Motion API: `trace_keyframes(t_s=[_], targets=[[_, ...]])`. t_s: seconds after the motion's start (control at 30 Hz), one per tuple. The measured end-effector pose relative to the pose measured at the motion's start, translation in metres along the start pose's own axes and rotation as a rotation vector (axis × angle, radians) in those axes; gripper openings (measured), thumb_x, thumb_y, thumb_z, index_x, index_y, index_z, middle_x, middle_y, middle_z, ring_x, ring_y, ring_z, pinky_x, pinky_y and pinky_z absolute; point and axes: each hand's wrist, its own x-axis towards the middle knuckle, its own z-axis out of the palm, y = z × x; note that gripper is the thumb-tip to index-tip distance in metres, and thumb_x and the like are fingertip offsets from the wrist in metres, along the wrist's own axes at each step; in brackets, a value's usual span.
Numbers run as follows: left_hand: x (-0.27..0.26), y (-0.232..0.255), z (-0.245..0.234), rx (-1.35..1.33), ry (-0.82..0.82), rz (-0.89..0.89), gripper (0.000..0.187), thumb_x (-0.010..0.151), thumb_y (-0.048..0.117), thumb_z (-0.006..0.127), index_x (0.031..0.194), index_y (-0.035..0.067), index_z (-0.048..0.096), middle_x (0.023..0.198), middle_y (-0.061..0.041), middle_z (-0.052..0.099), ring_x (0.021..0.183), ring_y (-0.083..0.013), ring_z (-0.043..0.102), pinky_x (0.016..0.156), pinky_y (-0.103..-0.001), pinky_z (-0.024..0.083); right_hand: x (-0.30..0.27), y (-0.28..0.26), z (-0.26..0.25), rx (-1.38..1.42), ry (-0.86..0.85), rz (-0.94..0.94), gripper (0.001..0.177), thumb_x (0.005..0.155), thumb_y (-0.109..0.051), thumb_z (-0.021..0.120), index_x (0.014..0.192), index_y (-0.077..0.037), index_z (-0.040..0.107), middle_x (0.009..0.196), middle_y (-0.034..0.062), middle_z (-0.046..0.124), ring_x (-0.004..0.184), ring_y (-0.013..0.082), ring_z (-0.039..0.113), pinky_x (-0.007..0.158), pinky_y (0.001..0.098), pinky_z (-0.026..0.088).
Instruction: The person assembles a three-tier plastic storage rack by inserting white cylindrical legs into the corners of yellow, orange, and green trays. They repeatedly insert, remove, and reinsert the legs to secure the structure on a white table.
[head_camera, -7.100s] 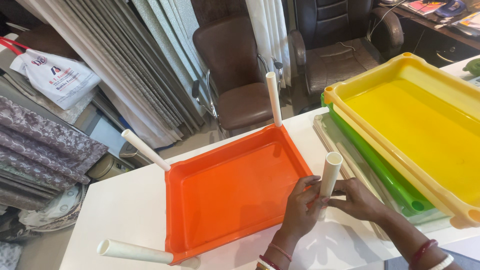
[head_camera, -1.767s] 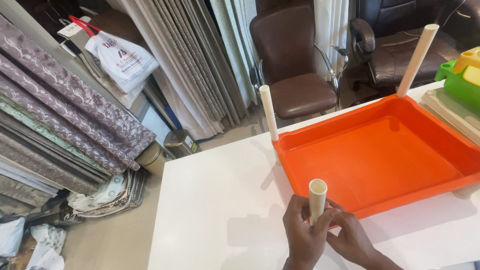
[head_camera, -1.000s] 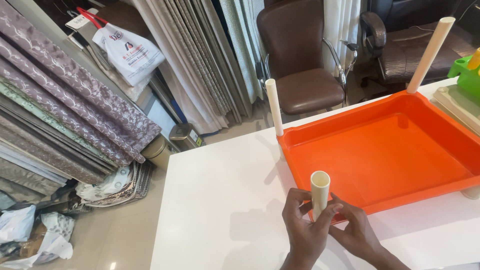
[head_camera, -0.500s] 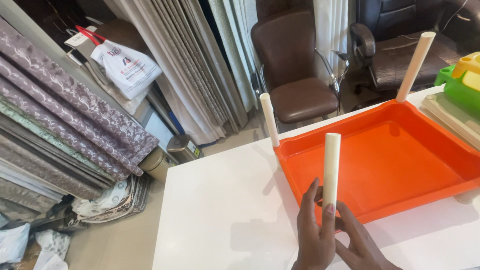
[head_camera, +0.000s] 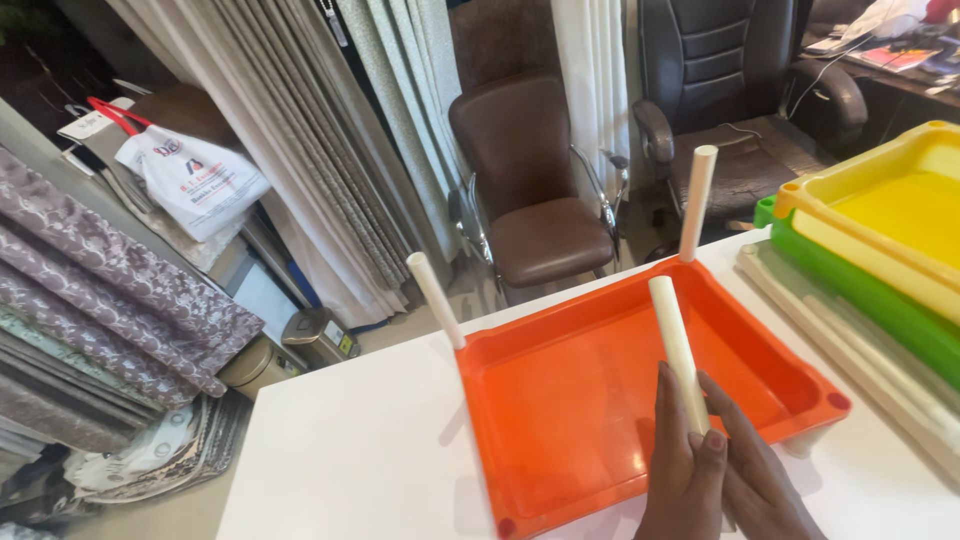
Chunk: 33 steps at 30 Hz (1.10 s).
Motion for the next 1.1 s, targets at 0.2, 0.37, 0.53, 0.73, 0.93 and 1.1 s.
trace_keyframes(t_s=[0.2, 0.37, 0.53, 0.73, 0.93, 1.1], targets=[[0.059, -0.024, 0.104, 0.050, -0.199, 0.022, 0.095, 0.110, 0.052, 0.044, 0.167, -0.007, -0.003, 0.180, -0.030, 0.001, 0.168, -0.0392, 0.012, 0.132, -0.041, 0.018, 0.042, -0.010, -0.148, -0.022, -0.045, -0.208, 0.071, 0.089, -0.005, 0.056, 0.155, -0.005, 0.031, 0.155, 0.0141, 0.043, 0.141, 0.0232, 0.042, 0.109, 0.0379, 0.039], [0.126, -0.044, 0.194, 0.074, -0.307, -0.048, 0.097, 0.110, 0.053, 0.043, 0.165, -0.010, -0.005, 0.176, -0.032, -0.004, 0.165, -0.0401, 0.009, 0.130, -0.040, 0.016, 0.082, -0.039, -0.265, -0.690, 0.132, -0.305, 0.075, 0.083, -0.009, 0.061, 0.154, -0.015, 0.039, 0.149, 0.0174, 0.051, 0.137, 0.0330, 0.050, 0.102, 0.0415, 0.048], [0.188, -0.063, 0.269, -0.008, -0.334, -0.113, 0.099, 0.107, 0.053, 0.045, 0.162, -0.011, -0.006, 0.174, -0.031, -0.004, 0.161, -0.0372, 0.013, 0.127, -0.038, 0.020, 0.120, -0.050, -0.348, -0.981, 0.202, 0.008, 0.073, 0.089, -0.026, 0.067, 0.158, -0.030, 0.044, 0.139, 0.0120, 0.062, 0.123, 0.0338, 0.063, 0.101, 0.0437, 0.051], [0.237, -0.104, 0.323, -0.170, -0.248, -0.336, 0.097, 0.101, 0.052, 0.053, 0.156, -0.015, 0.010, 0.164, -0.034, 0.020, 0.152, -0.0357, 0.030, 0.121, -0.037, 0.028, 0.163, 0.004, -0.403, -0.968, 0.129, -0.194, 0.063, 0.081, -0.016, 0.068, 0.143, -0.019, 0.053, 0.131, 0.0151, 0.067, 0.122, 0.0337, 0.065, 0.099, 0.0426, 0.052], [0.258, -0.126, 0.342, -0.038, -0.148, -0.657, 0.096, 0.099, 0.055, 0.056, 0.158, -0.006, 0.012, 0.169, -0.029, -0.009, 0.159, -0.0353, 0.012, 0.127, -0.035, 0.021, 0.186, 0.091, -0.441, -0.876, -0.010, 0.080, 0.071, 0.083, -0.019, 0.073, 0.150, -0.021, 0.051, 0.120, 0.0101, 0.075, 0.114, 0.0286, 0.071, 0.094, 0.0392, 0.056], [0.262, -0.120, 0.347, -0.009, -0.108, -0.658, 0.095, 0.097, 0.053, 0.055, 0.160, -0.004, 0.012, 0.171, -0.022, -0.009, 0.160, -0.0311, 0.008, 0.127, -0.035, 0.019, 0.192, 0.130, -0.456, -0.882, -0.059, 0.118, 0.041, 0.082, -0.017, 0.070, 0.122, -0.012, 0.069, 0.113, 0.0122, 0.079, 0.109, 0.0315, 0.074, 0.093, 0.0405, 0.057]])
